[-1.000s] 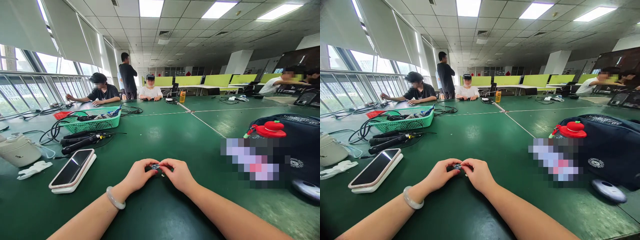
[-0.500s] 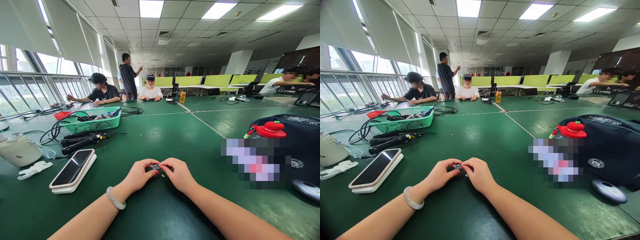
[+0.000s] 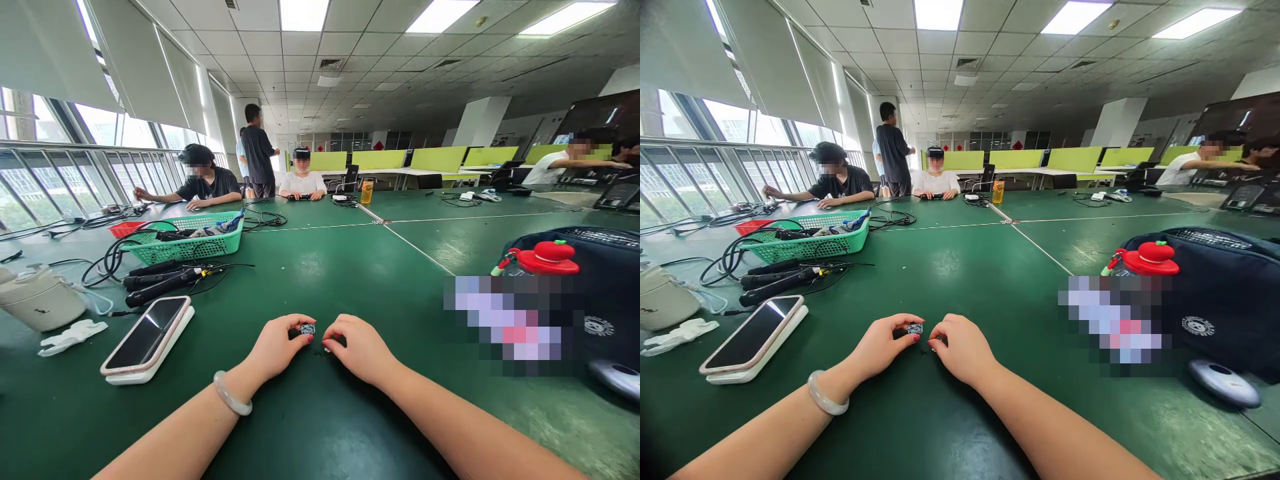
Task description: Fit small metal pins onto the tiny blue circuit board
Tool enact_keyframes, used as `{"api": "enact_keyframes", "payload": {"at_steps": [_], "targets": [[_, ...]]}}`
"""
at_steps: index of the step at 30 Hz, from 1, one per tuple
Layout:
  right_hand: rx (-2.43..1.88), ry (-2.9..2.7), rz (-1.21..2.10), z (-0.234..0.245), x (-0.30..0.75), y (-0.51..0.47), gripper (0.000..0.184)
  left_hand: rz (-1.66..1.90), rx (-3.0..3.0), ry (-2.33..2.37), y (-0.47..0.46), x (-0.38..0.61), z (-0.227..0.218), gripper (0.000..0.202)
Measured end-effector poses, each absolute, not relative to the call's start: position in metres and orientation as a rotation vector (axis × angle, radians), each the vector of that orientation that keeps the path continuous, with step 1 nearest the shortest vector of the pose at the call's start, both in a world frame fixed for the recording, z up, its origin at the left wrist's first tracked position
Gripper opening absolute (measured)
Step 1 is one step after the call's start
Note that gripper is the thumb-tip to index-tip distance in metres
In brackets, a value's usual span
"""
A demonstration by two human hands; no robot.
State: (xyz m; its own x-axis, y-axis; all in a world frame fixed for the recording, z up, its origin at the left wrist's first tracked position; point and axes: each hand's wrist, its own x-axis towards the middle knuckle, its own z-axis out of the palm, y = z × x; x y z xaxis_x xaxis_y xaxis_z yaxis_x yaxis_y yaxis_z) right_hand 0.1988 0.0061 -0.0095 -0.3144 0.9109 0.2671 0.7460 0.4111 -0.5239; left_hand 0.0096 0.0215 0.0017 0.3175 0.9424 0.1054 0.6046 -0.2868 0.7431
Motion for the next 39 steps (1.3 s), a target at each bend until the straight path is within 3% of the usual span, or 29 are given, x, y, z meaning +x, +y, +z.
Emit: {"api": "enact_keyframes", "payload": {"at_steps": [26, 39], "targets": [[-1.258, -2.305, 0.358, -0.012, 0.190, 0.000, 0.009, 0.704, 1.996, 1.339, 0.022, 0.009, 0.000, 0.030], [-1.132, -2.210, 0.230, -0.011, 0.190, -0.001, 0.012, 0.673, 1.960, 1.116, 0.013, 0.016, 0.008, 0.018]]}}
